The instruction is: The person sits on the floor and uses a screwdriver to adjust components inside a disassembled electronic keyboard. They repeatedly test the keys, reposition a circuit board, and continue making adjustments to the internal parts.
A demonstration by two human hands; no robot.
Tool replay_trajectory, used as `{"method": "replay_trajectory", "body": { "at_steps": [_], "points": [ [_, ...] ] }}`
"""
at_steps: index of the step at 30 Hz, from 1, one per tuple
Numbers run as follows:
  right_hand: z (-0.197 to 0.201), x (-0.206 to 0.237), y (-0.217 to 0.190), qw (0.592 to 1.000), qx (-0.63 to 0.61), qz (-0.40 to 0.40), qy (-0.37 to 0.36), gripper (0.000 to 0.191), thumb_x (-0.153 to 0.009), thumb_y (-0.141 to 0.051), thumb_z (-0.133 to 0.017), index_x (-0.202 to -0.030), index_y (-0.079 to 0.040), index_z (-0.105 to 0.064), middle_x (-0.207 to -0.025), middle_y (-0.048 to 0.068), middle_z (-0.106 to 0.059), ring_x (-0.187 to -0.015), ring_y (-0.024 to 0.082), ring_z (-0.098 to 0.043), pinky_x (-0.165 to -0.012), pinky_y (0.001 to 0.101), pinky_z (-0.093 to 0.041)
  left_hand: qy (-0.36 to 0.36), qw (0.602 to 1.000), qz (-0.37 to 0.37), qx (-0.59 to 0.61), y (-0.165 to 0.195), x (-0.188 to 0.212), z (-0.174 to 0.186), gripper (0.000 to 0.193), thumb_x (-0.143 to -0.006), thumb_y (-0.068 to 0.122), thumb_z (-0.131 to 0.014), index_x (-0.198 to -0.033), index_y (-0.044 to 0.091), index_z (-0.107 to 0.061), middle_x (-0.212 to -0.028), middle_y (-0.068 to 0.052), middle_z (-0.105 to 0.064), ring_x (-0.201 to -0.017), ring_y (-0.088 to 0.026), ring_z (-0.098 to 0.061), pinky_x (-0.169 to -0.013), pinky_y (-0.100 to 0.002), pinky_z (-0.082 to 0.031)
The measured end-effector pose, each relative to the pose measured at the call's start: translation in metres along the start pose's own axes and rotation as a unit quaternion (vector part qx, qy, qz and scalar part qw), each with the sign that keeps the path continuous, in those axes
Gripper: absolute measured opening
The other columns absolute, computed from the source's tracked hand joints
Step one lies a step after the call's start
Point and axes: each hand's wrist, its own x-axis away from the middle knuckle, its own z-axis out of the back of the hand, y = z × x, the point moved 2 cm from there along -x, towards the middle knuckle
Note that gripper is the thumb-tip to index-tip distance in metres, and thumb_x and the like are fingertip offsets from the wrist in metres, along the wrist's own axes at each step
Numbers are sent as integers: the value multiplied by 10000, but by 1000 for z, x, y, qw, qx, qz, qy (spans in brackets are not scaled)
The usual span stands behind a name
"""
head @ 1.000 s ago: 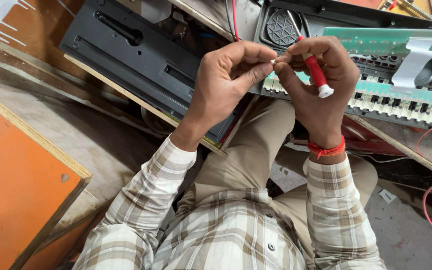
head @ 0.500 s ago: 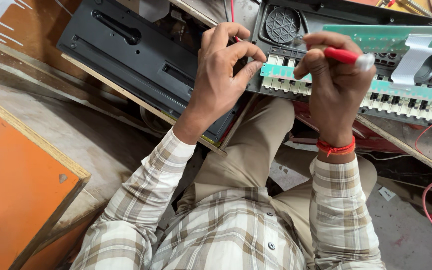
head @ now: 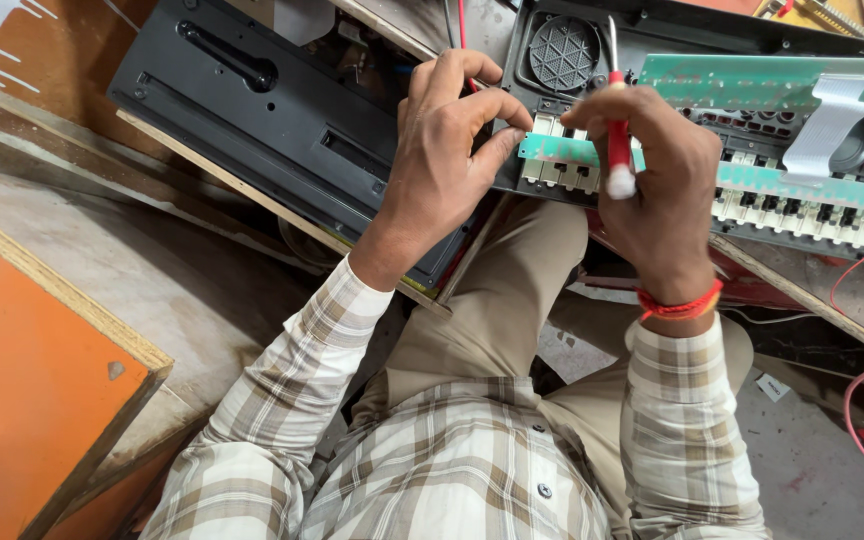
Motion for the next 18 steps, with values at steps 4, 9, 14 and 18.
{"method": "replay_trajectory", "body": {
  "at_steps": [4, 9, 14, 18],
  "points": [
    [9, -8, -4, 996, 60, 9, -61, 303, -803, 41, -822, -1045, 8, -643, -1021, 134, -717, -926, 317, -698, -784, 394, -543, 4, 1000, -5, 3, -2, -1, -2, 79, -896, 127, -829, -945, 145, -770, -1192, -23, -548, -1197, -238, -516, -1021, -438, -404],
    [0, -8, 5, 992, 70, -33, -99, 346, -820, -18, -893, -1076, -28, -660, -1032, 96, -715, -910, 273, -676, -800, 369, -534, 2, 1000, -2, 12, -6, -2, -2, 67, -917, 124, -819, -940, 139, -758, -1194, -22, -546, -1194, -232, -531, -1025, -431, -412],
    [-6, -2, 14, 992, 80, -47, -87, 340, -822, -20, -901, -1066, -36, -665, -971, 90, -687, -851, 263, -647, -763, 365, -507, 5, 1000, 2, 23, -8, -2, -2, 71, -914, 124, -821, -946, 132, -757, -1201, -23, -548, -1201, -232, -539, -1037, -438, -414],
    [-10, -3, 19, 995, 64, -31, -67, 314, -854, -27, -896, -1044, -28, -647, -976, 79, -697, -856, 236, -677, -774, 333, -528, 3, 1000, 0, 27, -10, -4, -1, 77, -907, 125, -822, -948, 128, -757, -1201, -20, -553, -1217, -236, -545, -1048, -443, -418]
  ]
}}
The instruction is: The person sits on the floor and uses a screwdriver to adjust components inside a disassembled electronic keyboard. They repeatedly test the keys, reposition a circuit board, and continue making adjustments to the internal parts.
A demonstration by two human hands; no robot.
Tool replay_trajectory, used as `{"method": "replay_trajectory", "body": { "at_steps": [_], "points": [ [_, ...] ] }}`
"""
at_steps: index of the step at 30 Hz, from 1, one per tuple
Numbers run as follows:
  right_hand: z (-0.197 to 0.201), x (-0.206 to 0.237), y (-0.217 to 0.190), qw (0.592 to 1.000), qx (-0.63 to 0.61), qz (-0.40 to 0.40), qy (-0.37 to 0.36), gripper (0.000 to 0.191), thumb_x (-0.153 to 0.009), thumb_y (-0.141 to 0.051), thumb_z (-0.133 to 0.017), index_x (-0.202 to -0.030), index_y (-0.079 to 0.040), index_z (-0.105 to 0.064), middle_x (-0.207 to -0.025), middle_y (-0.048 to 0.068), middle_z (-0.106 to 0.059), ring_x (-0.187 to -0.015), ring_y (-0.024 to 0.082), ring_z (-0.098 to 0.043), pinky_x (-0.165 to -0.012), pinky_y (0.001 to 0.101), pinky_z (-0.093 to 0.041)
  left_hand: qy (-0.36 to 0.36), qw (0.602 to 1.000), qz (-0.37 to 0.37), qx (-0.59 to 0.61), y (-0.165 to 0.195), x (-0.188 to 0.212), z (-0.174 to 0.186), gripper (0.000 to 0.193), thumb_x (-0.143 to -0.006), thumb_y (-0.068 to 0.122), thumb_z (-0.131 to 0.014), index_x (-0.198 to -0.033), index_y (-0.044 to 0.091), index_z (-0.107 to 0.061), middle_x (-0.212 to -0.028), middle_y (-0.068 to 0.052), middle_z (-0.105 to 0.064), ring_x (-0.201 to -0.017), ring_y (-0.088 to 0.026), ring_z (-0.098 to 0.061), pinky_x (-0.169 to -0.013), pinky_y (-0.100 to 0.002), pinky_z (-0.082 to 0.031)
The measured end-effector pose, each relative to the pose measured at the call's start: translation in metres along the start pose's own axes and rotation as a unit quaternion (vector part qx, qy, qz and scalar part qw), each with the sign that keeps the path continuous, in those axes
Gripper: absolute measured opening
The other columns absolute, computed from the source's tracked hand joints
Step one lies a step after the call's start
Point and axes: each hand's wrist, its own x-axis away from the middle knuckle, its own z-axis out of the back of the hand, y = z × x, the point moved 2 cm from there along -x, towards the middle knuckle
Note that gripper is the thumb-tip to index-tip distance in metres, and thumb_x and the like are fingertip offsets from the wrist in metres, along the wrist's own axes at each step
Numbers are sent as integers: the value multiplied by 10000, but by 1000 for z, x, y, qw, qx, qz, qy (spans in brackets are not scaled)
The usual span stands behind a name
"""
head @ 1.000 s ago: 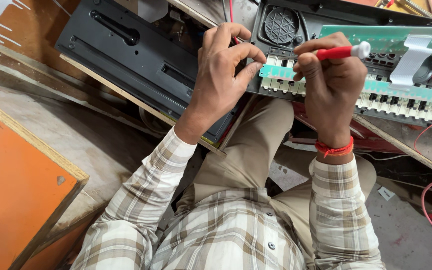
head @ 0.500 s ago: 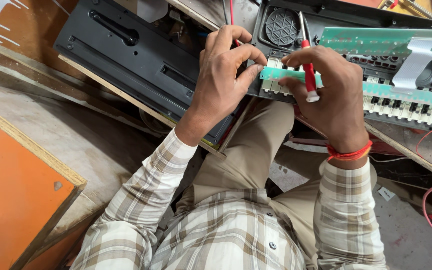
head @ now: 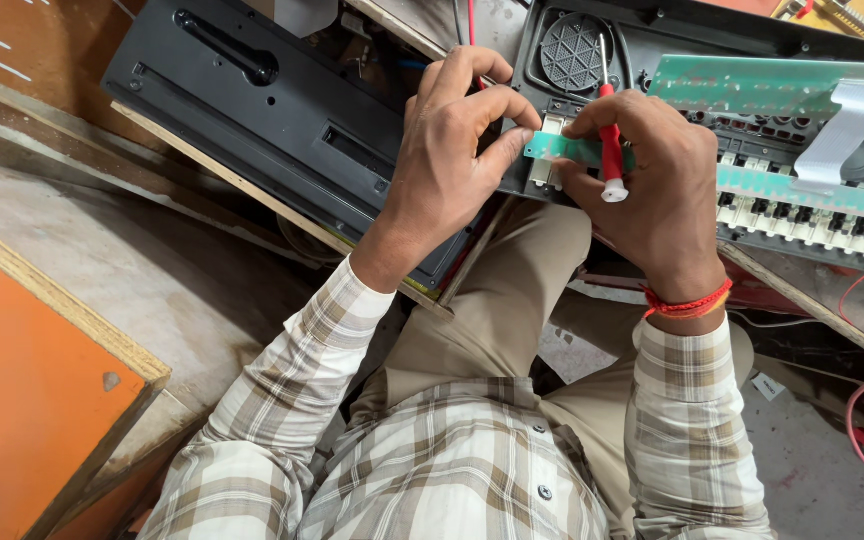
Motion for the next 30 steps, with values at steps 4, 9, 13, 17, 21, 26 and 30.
{"method": "replay_trajectory", "body": {
  "at_steps": [4, 9, 13, 17, 21, 26, 30],
  "points": [
    [-3, -2, 1, 1000, 2, -6, 0, 315, -847, -32, -908, -1029, -30, -651, -955, 78, -693, -834, 233, -672, -788, 346, -526, -3, 1000, 0, -5, -2, -2, 1, 85, -896, 127, -827, -944, 123, -758, -1205, -25, -555, -1205, -237, -552, -1050, -436, -432],
    [-4, -2, 1, 1000, 4, -15, 5, 303, -847, -29, -903, -1018, -34, -653, -953, 76, -696, -831, 225, -677, -736, 317, -525, -5, 1000, -8, -8, -3, -3, 1, 90, -894, 129, -831, -940, 113, -755, -1200, -31, -549, -1208, -237, -554, -1076, -435, -434],
    [-4, -3, 2, 1000, 4, -14, 3, 307, -849, -36, -910, -1018, -36, -654, -951, 74, -696, -832, 225, -676, -734, 317, -521, -7, 1000, -4, -3, -3, -2, 2, 88, -894, 118, -825, -942, 105, -754, -1205, -33, -551, -1207, -235, -555, -1072, -431, -435],
    [-5, -2, 3, 1000, 5, -18, 3, 311, -838, -35, -910, -1017, -38, -655, -947, 71, -697, -829, 226, -674, -734, 318, -521, -3, 1000, -4, -3, -4, -2, 1, 84, -895, 113, -823, -943, 107, -754, -1197, -28, -550, -1203, -230, -557, -1070, -428, -437],
    [-5, -2, 3, 1000, 7, -17, 0, 309, -842, -31, -907, -1019, -37, -654, -946, 71, -694, -827, 227, -671, -734, 317, -519, -4, 1000, 4, 5, -5, -3, -1, 83, -899, 105, -817, -944, 101, -747, -1189, -22, -559, -1179, -219, -569, -1055, -413, -456],
    [-3, -3, 2, 1000, 5, -15, -1, 319, -814, -20, -895, -1014, -31, -647, -948, 76, -691, -828, 232, -666, -783, 342, -523, 3, 1000, -6, 2, -5, -4, 0, 89, -893, 98, -817, -938, 98, -741, -1173, -33, -556, -1166, -229, -571, -1046, -422, -454],
    [-3, -3, 1, 1000, -3, -21, -6, 313, -818, -17, -896, -1015, -35, -654, -936, 75, -688, -811, 228, -659, -730, 318, -514, 1, 1000, -3, 9, -5, -4, 0, 92, -899, 94, -815, -948, 92, -736, -1181, -33, -554, -1177, -227, -571, -1053, -418, -458]
  ]
}}
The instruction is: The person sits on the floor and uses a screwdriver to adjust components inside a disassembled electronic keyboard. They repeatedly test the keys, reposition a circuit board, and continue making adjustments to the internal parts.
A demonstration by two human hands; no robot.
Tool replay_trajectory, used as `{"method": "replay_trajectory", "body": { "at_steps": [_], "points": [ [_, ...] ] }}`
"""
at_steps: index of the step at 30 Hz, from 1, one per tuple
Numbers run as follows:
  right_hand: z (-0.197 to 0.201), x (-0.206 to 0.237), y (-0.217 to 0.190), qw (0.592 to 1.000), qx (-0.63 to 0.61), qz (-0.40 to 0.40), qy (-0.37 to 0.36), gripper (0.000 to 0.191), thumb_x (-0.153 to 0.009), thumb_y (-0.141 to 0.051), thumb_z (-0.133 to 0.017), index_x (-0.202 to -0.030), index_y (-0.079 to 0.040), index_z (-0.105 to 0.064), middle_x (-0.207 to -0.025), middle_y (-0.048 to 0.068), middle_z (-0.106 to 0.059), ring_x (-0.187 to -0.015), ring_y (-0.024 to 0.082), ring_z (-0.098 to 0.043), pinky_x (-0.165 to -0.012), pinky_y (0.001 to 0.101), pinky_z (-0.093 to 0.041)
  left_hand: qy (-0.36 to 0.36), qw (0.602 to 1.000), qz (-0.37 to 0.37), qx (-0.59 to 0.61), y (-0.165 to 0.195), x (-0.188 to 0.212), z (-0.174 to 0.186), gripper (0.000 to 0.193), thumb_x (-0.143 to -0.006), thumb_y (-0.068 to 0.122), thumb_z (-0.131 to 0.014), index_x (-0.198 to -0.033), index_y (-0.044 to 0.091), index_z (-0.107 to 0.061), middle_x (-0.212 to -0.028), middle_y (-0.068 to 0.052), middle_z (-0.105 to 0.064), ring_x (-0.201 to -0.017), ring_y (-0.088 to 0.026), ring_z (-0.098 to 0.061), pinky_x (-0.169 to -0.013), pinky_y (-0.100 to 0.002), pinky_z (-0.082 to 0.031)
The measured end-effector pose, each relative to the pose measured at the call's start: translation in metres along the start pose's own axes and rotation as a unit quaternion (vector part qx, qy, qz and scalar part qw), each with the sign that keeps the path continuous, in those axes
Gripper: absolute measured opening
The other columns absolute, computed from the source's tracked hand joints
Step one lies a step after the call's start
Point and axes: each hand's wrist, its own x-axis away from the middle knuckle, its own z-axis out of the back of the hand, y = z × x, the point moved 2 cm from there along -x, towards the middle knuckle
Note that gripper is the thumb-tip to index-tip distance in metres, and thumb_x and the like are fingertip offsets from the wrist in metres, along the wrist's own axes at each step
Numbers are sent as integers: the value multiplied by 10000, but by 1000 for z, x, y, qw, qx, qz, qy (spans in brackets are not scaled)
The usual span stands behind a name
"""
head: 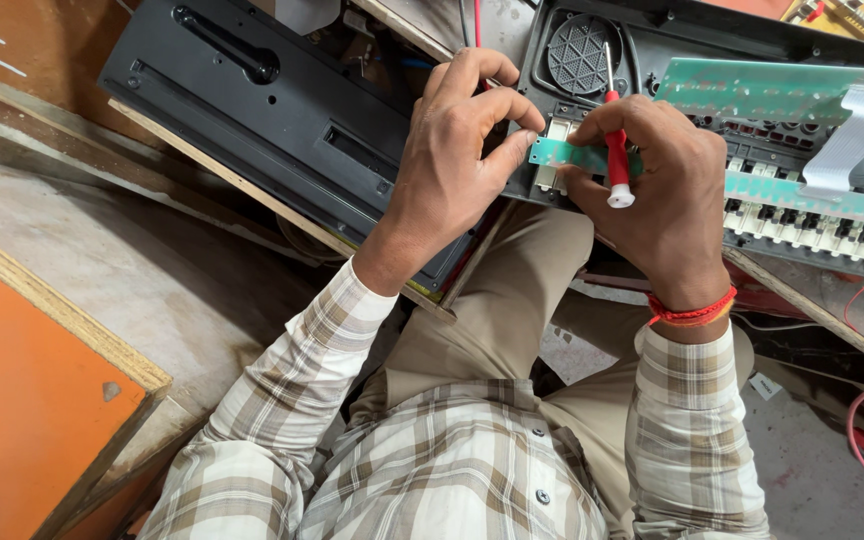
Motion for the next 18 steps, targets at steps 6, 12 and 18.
{"method": "replay_trajectory", "body": {
  "at_steps": [6, 12, 18],
  "points": [
    [0, 0, 1, 1000, -2, 2, 0, 311, -833, -20, -899, -1012, -28, -645, -943, 77, -691, -813, 229, -663, -736, 317, -518, 0, 1000, -3, 2, 0, 0, 0, 90, -897, 97, -816, -948, 98, -741, -1189, -32, -551, -1189, -229, -562, -1070, -420, -444],
    [-1, 0, 2, 1000, -2, 3, 3, 314, -828, -24, -899, -1013, -33, -645, -941, 75, -688, -822, 232, -664, -735, 323, -515, -4, 1000, 0, -6, 1, 0, -1, 98, -889, 111, -827, -947, 113, -748, -1190, -25, -544, -1197, -227, -558, -1073, -432, -434],
    [-1, 1, 3, 1000, 0, 1, 2, 308, -834, -26, -900, -1013, -42, -650, -925, 69, -681, -811, 232, -655, -723, 324, -504, -9, 1000, -6, -12, 3, -1, -1, 94, -891, 115, -830, -947, 121, -755, -1193, -25, -535, -1199, -223, -555, -1066, -432, -441]
  ]
}}
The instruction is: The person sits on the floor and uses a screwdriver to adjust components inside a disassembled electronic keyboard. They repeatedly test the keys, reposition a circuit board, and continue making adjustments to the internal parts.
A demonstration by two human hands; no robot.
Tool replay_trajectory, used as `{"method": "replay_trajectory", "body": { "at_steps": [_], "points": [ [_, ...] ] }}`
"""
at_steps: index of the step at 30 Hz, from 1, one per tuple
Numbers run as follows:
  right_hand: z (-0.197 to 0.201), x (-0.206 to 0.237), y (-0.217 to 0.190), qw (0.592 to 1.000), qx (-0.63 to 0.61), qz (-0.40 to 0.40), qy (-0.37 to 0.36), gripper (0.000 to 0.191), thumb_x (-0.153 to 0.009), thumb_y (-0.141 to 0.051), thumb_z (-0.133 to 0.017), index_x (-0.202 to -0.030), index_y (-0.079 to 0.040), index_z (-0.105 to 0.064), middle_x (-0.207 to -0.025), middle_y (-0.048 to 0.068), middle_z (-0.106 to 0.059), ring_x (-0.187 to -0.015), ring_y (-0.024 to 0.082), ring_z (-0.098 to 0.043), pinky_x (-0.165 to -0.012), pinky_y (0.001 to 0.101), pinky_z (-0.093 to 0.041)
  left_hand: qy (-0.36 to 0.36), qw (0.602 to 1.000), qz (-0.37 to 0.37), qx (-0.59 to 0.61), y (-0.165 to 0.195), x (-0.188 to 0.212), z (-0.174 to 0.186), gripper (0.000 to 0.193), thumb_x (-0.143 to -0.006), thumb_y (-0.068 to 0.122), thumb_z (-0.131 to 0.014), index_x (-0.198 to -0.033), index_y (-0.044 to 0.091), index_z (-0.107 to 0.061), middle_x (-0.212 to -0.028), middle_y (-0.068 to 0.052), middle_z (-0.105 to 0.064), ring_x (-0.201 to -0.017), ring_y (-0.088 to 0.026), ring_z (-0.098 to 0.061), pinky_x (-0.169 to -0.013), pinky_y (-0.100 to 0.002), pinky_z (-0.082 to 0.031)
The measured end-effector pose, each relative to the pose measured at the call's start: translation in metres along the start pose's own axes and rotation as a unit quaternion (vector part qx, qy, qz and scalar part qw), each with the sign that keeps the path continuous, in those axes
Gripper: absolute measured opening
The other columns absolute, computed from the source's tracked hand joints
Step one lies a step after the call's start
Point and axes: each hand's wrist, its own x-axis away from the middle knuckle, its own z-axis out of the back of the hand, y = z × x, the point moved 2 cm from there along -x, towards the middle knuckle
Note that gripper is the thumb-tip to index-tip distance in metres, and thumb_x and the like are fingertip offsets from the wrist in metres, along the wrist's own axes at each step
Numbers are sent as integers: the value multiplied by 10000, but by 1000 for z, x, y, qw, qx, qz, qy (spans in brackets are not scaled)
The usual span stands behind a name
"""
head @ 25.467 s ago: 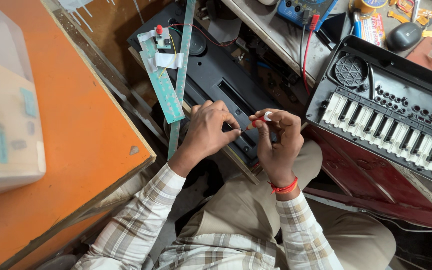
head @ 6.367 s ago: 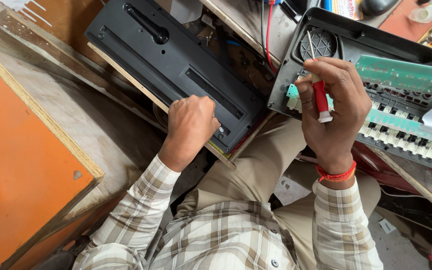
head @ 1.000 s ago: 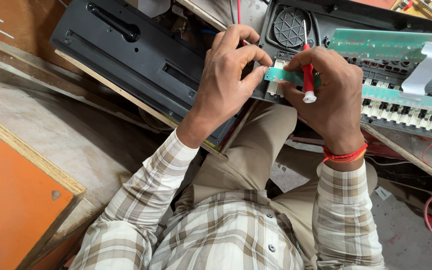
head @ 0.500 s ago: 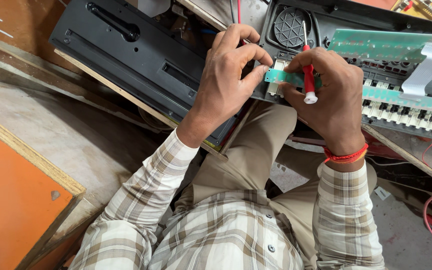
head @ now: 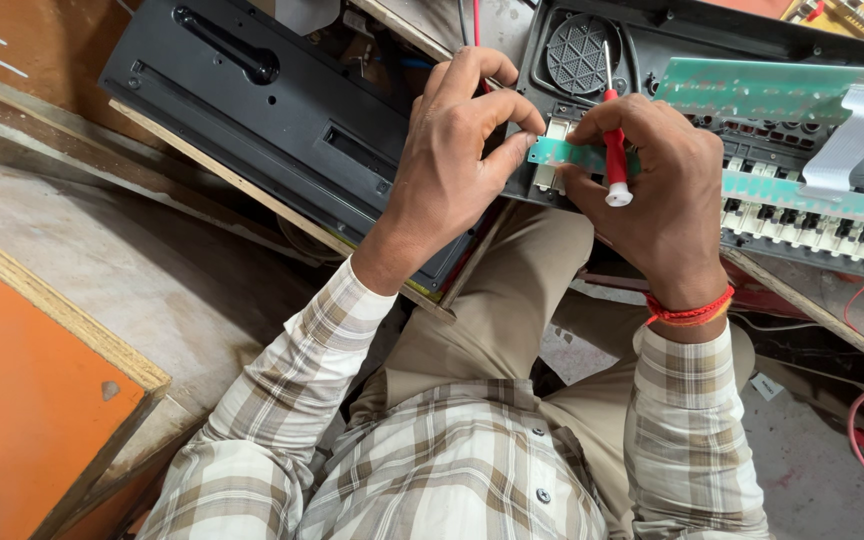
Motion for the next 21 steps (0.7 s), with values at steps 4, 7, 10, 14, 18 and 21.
{"method": "replay_trajectory", "body": {
  "at_steps": [4, 7, 10, 14, 18, 21],
  "points": [
    [1, -2, -2, 1000, 4, 8, 1, 321, -828, -26, -902, -1017, -44, -644, -927, 69, -680, -816, 236, -654, -757, 343, -507, -8, 1000, 5, -9, 1, 0, 0, 90, -887, 132, -838, -931, 122, -760, -1197, -32, -535, -1175, -223, -557, -1048, -434, -443],
    [3, -5, -7, 1000, -3, -2, -7, 341, -822, 3, -884, -1068, -45, -652, -964, 80, -687, -848, 241, -665, -774, 345, -522, -8, 1000, 5, -3, 0, 0, 1, 90, -880, 131, -840, -940, 123, -774, -1207, -39, -543, -1204, -235, -555, -1066, -433, -439],
    [7, -9, -16, 999, -38, 25, 14, 363, -843, 77, -802, -1160, -3, -645, -1106, 115, -711, -978, 248, -714, -836, 328, -561, -9, 1000, 6, 7, -1, 0, 2, 95, -869, 130, -842, -950, 126, -792, -1221, -49, -554, -1224, -248, -550, -1094, -426, -436],
    [10, -10, -21, 989, -141, -43, 28, 362, -890, 93, -633, -1242, 7, -634, -1134, 110, -734, -950, 179, -740, -846, 289, -588, -12, 1000, 11, 14, -2, 0, 1, 108, -856, 134, -843, -955, 126, -801, -1215, -60, -563, -1234, -260, -552, -1084, -411, -445],
    [8, -6, -18, 978, -181, -71, 78, 209, -1095, -112, -636, -1260, 15, -647, -1020, 66, -715, -930, 124, -716, -803, 240, -555, -10, 1000, 6, 16, -1, 2, 2, 116, -852, 124, -837, -961, 118, -799, -1229, -80, -562, -1238, -270, -551, -1080, -410, -457],
    [5, 0, -13, 974, -178, -83, 109, 274, -1126, -216, -661, -1265, 17, -700, -938, 61, -680, -783, 103, -664, -696, 213, -509, -12, 1000, -3, 22, 0, 3, 3, 127, -872, 104, -825, -995, 120, -796, -1247, -80, -560, -1257, -255, -556, -1103, -406, -476]
  ]
}}
